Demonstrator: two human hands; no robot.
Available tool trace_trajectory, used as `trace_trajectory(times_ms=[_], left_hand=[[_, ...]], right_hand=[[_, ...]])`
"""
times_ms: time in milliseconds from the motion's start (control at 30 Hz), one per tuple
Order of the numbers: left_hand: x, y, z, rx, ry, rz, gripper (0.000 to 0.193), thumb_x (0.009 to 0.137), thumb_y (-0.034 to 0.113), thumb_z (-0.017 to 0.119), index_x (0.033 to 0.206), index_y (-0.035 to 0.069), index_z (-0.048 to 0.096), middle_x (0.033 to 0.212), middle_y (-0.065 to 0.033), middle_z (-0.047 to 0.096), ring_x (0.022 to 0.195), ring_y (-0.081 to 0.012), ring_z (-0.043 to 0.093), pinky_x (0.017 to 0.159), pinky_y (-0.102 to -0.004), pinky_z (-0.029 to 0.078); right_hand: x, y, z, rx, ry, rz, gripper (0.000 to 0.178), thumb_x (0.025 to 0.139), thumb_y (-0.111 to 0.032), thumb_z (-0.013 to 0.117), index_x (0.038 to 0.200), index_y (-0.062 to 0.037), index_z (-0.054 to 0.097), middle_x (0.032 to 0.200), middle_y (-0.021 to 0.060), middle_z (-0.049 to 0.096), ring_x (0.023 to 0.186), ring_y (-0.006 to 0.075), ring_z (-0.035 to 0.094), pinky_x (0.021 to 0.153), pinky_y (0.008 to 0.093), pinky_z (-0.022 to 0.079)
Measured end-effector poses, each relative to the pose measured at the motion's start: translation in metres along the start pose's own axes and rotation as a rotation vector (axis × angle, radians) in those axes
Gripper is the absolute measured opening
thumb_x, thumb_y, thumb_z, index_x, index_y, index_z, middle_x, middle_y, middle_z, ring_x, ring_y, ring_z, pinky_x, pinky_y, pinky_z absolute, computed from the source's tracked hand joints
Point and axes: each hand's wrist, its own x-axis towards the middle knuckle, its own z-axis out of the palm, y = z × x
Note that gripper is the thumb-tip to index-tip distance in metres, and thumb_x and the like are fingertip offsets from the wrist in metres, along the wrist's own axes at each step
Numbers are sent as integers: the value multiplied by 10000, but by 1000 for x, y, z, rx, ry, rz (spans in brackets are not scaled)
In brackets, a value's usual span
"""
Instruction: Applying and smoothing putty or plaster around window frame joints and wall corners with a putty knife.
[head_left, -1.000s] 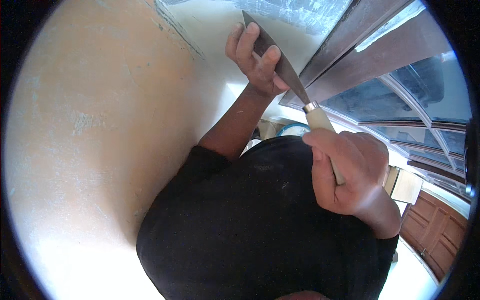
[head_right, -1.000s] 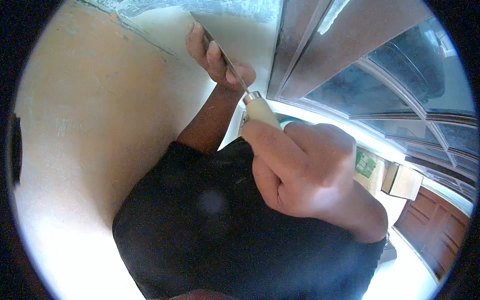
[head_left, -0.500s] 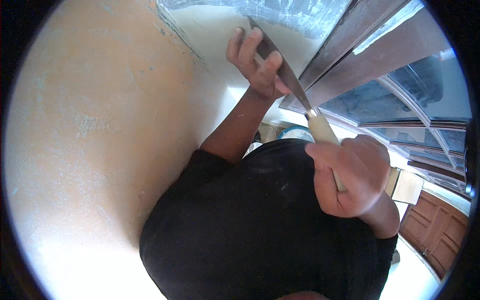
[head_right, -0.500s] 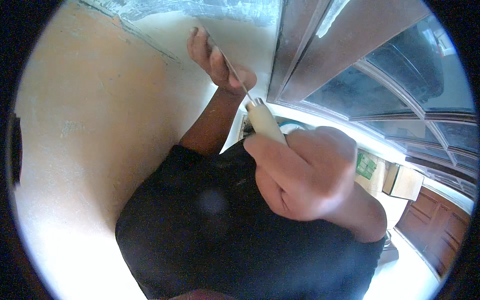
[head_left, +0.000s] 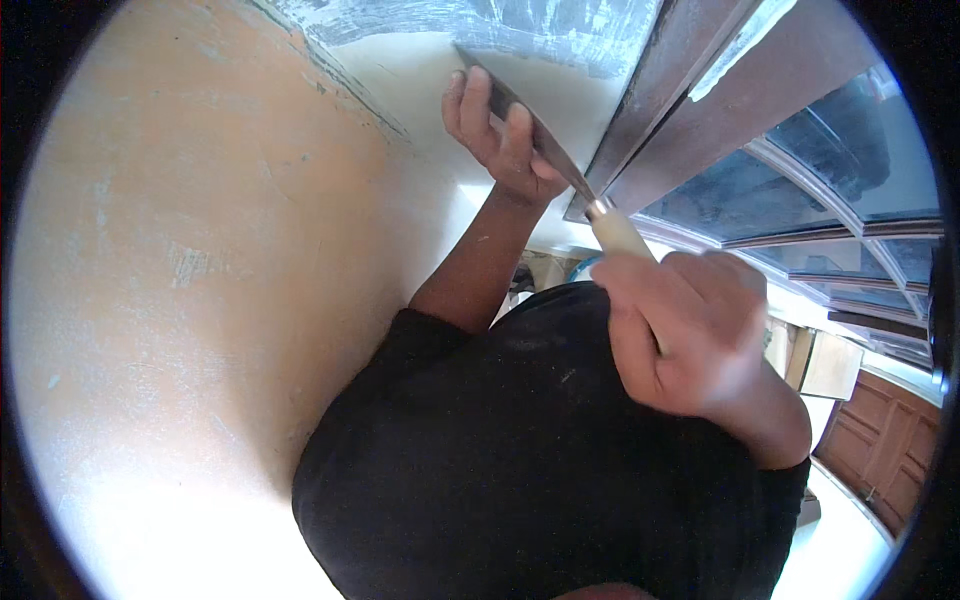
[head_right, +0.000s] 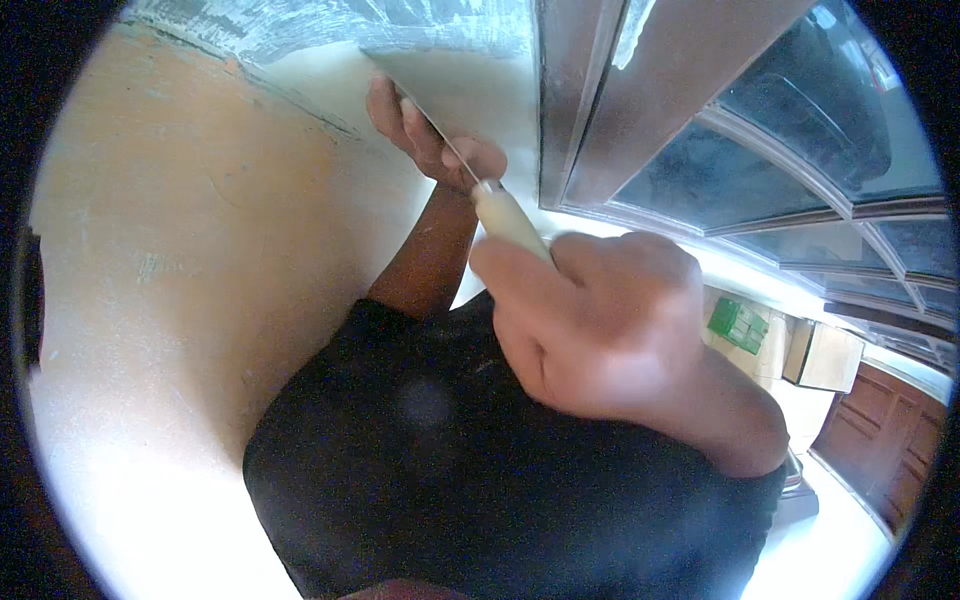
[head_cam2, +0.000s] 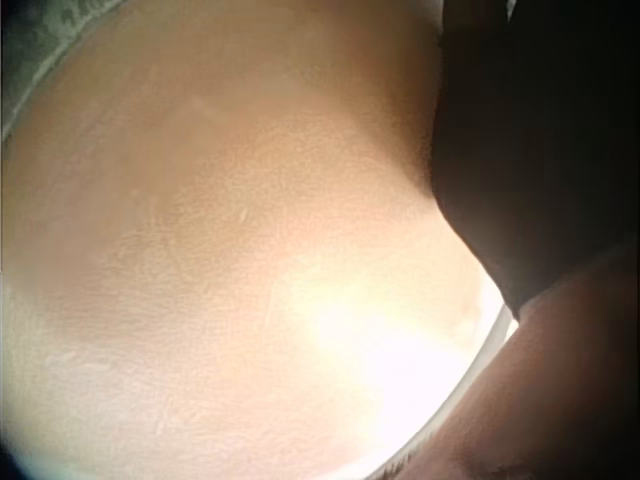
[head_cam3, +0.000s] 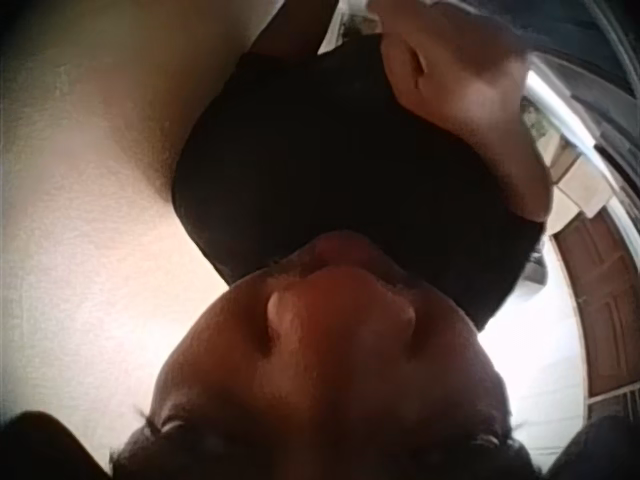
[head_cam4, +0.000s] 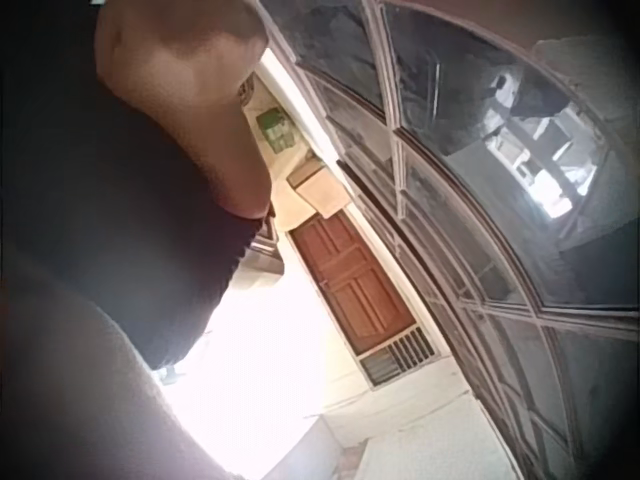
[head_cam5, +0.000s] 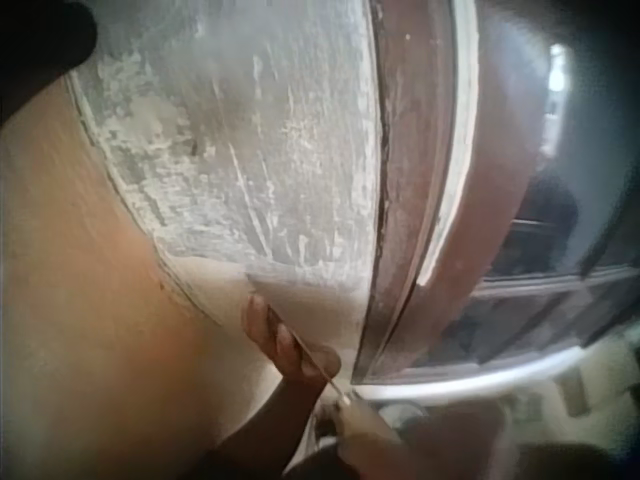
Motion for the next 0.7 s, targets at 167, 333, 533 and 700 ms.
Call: trace_trajectory(times_ms=[167,333,533,700], left_hand=[[-4,-2,-2,36,45,30,575,1023,505,150,1368,117,398,1406,-282,399,1315,-468,341,1053,-627,255],[-1,11,-12,13,-14,167,713,982,632,150,1420,109,357,1414,-299,392,1346,-482,313,1073,-668,196],[26,-1,-22,233,-467,138,1458,615,996,291,1468,-148,-6,1512,-366,205,1423,-526,135,1082,-702,-51],[52,27,-32,100,-362,-494,1434,635,986,279,1474,-104,-125,1563,-336,-82,1457,-486,-76,1102,-674,-60]], right_hand=[[-4,9,2,44,15,-32,207,692,20,643,888,-38,678,519,39,469,410,195,473,418,326,332],[-38,29,-23,137,49,-37,223,667,-7,661,881,-64,688,523,9,466,396,188,477,394,349,362],[-76,47,-35,295,185,-22,276,682,59,595,913,-49,699,555,15,553,393,172,471,403,327,322],[-101,62,-54,350,245,-37,281,692,86,598,914,-53,698,561,29,559,405,178,466,428,319,316]])
